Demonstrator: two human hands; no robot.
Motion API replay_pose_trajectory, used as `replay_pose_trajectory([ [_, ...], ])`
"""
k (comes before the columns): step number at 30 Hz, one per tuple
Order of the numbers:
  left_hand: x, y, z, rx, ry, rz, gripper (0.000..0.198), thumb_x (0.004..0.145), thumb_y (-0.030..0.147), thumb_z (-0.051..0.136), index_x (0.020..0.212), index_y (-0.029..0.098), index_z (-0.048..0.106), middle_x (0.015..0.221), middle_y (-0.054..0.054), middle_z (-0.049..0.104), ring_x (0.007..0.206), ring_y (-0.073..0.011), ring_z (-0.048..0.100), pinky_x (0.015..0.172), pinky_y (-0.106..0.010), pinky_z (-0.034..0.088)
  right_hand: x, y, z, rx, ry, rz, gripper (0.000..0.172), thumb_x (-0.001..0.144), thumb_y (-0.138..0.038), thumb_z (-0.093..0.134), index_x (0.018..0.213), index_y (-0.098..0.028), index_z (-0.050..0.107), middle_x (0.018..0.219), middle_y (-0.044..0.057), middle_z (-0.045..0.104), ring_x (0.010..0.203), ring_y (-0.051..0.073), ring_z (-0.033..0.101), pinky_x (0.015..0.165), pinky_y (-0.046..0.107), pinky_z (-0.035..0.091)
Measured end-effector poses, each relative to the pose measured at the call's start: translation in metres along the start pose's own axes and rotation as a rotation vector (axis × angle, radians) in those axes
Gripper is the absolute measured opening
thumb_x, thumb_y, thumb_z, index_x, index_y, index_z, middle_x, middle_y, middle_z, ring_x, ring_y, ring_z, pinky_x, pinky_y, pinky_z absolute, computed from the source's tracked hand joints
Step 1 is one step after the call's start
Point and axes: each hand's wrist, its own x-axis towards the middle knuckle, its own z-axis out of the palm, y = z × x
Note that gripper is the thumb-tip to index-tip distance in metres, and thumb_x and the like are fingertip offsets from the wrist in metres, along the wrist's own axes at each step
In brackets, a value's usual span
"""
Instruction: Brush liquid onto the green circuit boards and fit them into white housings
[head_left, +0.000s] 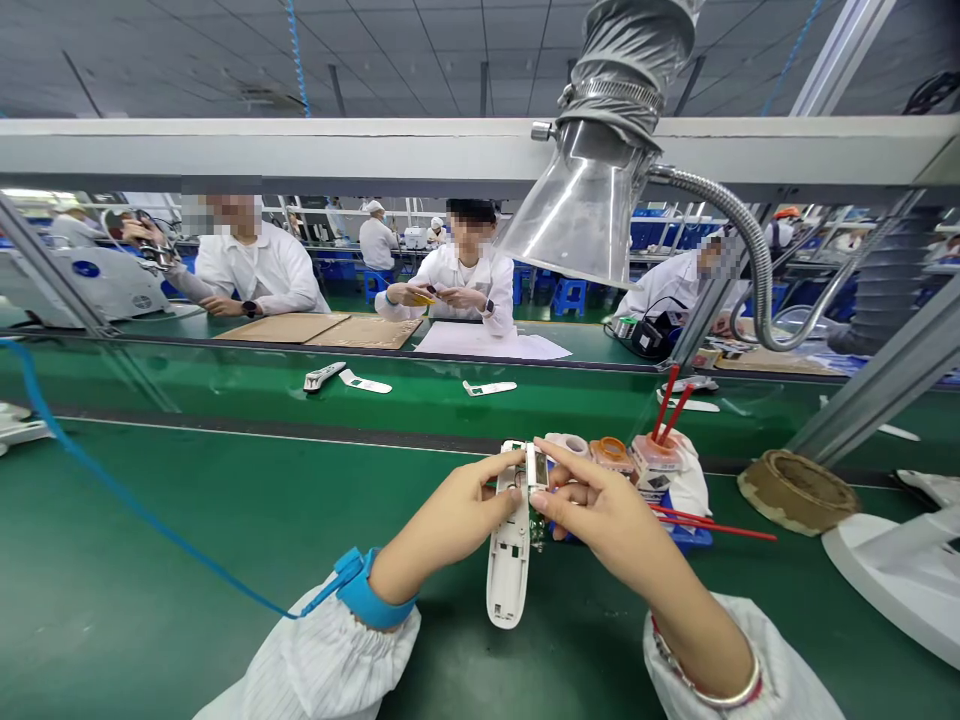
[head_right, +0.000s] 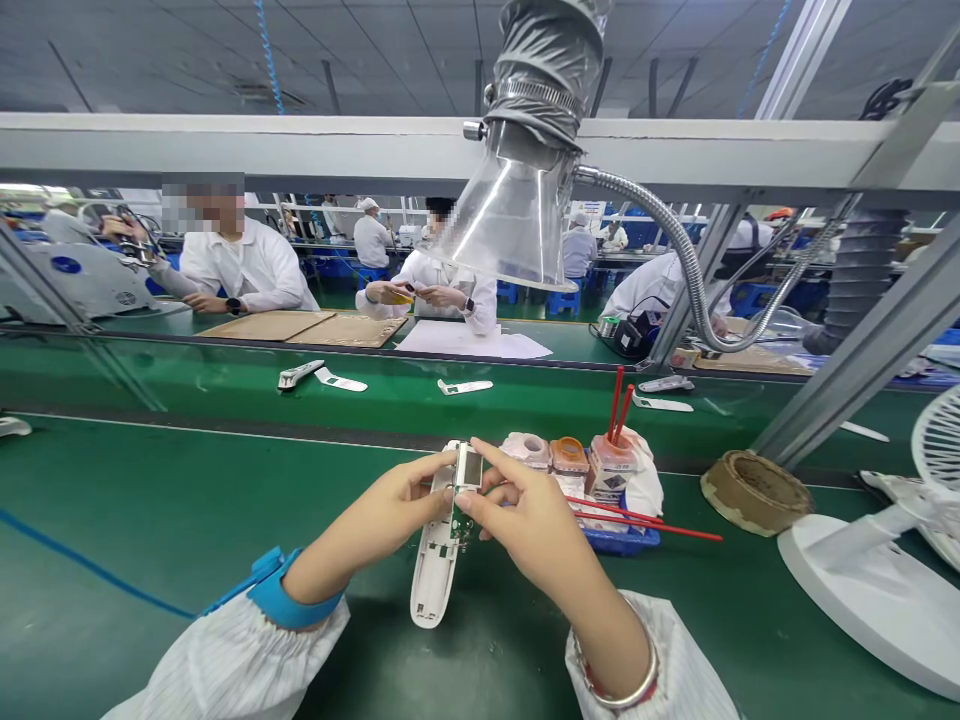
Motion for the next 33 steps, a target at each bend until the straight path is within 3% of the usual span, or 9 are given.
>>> replay_pose_trajectory([
  [4,0.001,0.003,0.003,0.086,0.05,0.033,0.044,0.081,0.019,0.044,0.123,0.021,0.054,0.08,-0.002,0.062,0.054,-0.0107,0.044,0.049,-0.021,0.034,0.001,0.003,0.001,-0.005,-0.001,-0.021,0.057,0.075,-0.03,0.066,0.129,-0.025,0.048,0.081,-0.002,0.05,0.06,0.01,0.053,0.055,0.025,0.049],
  [8,0.0,0.007,0.007,0.165,0.072,0.091,0.033,0.078,0.012,0.04,0.098,0.018,0.065,0.066,0.002,0.055,0.052,-0.0093,0.036,0.048,-0.021,0.028,0.003,0.01,0.005,-0.05,0.015,-0.039,0.053,0.075,-0.028,0.064,0.127,-0.024,0.052,0.078,-0.001,0.05,0.058,0.011,0.052,0.053,0.026,0.05],
  [11,-0.002,0.009,0.008,0.204,0.103,0.114,0.024,0.076,0.01,0.039,0.077,0.016,0.062,0.06,0.004,0.048,0.054,-0.0097,0.034,0.051,-0.021,0.028,0.001,0.013,0.01,-0.145,0.057,-0.083,0.051,0.077,-0.027,0.062,0.127,-0.024,0.052,0.074,-0.001,0.051,0.057,0.012,0.053,0.053,0.027,0.051],
  [15,-0.004,0.009,0.009,0.215,0.122,0.107,0.021,0.076,0.01,0.038,0.066,0.017,0.055,0.058,0.004,0.046,0.056,-0.01,0.037,0.053,-0.021,0.028,-0.004,0.011,0.015,-0.26,0.095,-0.128,0.049,0.077,-0.026,0.061,0.125,-0.025,0.054,0.07,-0.001,0.054,0.055,0.013,0.054,0.055,0.027,0.051],
  [21,-0.004,0.011,0.009,0.196,0.117,0.091,0.021,0.077,0.009,0.037,0.066,0.018,0.052,0.056,0.005,0.046,0.054,-0.0097,0.038,0.053,-0.021,0.027,-0.001,0.01,0.015,-0.191,0.14,-0.132,0.05,0.072,-0.022,0.064,0.122,-0.022,0.057,0.068,-0.002,0.056,0.055,0.012,0.054,0.052,0.025,0.051],
  [26,-0.006,0.016,0.009,0.253,0.13,0.113,0.023,0.079,0.011,0.037,0.07,0.018,0.056,0.058,0.005,0.044,0.055,-0.0097,0.033,0.052,-0.022,0.024,-0.004,0.007,0.015,-0.035,0.229,-0.082,0.061,0.064,-0.021,0.072,0.123,-0.025,0.056,0.07,-0.004,0.056,0.053,0.011,0.053,0.048,0.024,0.051],
  [33,-0.007,0.015,0.006,0.191,0.072,0.081,0.026,0.081,0.015,0.038,0.081,0.019,0.064,0.061,0.004,0.05,0.056,-0.0109,0.036,0.052,-0.023,0.026,-0.004,0.008,0.016,-0.014,0.213,-0.088,0.047,0.064,-0.021,0.072,0.111,-0.022,0.065,0.064,-0.004,0.055,0.052,0.009,0.05,0.046,0.021,0.049],
])
